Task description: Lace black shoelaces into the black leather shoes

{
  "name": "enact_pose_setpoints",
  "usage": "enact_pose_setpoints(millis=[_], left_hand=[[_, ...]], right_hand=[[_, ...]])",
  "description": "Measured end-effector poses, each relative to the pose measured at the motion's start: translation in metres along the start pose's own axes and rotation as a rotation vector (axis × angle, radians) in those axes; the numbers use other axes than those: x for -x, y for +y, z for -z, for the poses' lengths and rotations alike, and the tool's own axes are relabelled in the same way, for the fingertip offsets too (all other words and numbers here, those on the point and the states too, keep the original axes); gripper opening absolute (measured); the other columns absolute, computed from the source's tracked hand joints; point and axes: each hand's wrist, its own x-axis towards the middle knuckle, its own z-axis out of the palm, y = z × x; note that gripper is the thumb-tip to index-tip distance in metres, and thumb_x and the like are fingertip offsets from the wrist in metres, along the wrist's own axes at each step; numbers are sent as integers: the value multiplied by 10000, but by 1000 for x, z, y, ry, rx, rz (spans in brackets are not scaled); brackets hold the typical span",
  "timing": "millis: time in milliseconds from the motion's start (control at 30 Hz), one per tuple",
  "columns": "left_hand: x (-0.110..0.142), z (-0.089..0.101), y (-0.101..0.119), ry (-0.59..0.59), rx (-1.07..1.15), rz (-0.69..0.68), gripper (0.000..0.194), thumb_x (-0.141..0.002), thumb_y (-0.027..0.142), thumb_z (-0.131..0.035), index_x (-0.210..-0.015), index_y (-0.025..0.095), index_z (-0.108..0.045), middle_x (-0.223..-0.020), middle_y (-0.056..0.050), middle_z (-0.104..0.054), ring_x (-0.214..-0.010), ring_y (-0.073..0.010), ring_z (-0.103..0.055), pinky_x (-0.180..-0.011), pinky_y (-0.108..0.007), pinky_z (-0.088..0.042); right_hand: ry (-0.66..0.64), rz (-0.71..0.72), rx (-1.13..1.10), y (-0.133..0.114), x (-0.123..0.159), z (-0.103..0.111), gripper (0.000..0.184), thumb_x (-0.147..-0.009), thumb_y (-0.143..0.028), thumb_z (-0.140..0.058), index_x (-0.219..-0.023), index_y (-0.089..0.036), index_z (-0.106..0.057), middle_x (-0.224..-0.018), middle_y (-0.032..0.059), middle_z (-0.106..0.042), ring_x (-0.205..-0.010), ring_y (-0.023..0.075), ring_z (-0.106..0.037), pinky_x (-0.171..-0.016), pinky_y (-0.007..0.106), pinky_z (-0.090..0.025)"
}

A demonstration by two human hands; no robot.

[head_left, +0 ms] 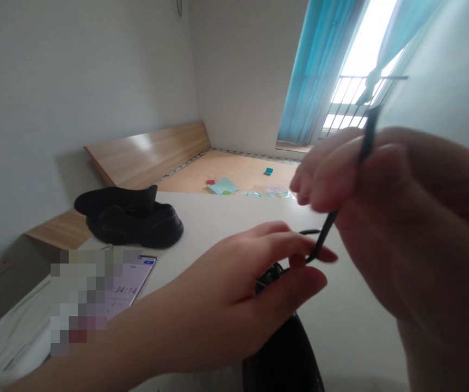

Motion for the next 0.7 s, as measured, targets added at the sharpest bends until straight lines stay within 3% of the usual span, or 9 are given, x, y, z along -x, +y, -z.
enact_pose_setpoints(millis=[100, 167, 333, 567, 700], left_hand=[[1, -2, 2, 29, -13, -59, 253, -993, 238, -430, -854, 242, -642, -898, 44, -681, -873, -117, -616, -812, -192, -477], [1, -4, 1, 107, 31, -46, 271, -1000, 231, -412, -802, 238, -596, -860, 64, -667, -852, -98, -607, -813, -170, -468], [1, -4, -5, 241, 131, 11, 283, -1004, 280, -401, -776, 239, -562, -786, 63, -601, -782, -104, -553, -729, -182, -445], [-2, 1, -7, 259, 87, 56, 290, -997, 294, -398, -755, 235, -546, -747, 52, -536, -745, -122, -500, -707, -226, -406], [-3, 2, -10, 287, 89, 61, 298, -983, 285, -418, -725, 233, -557, -836, 30, -551, -900, -145, -523, -785, -233, -415]], right_hand=[[-210, 60, 74, 10, 6, -4, 331, -1018, -428, -384, -900, -290, -661, -897, -10, -620, -890, 149, -609, -799, 257, -500], [-372, -8, 185, 25, 7, 2, 310, -1021, -427, -385, -951, -274, -645, -978, -11, -636, -877, 150, -614, -785, 261, -498], [-546, -103, 303, 45, -2, 23, 383, -1010, -505, -362, -851, -257, -606, -708, -22, -594, -674, 139, -561, -601, 248, -442], [-594, -220, 343, 46, -14, 43, 305, -947, -433, -532, -728, -250, -638, -614, -27, -531, -560, 124, -467, -480, 261, -363], [-283, -97, 265, 52, -16, 54, 326, -963, -440, -446, -736, -269, -605, -798, -1, -610, -799, 170, -572, -673, 315, -463]])
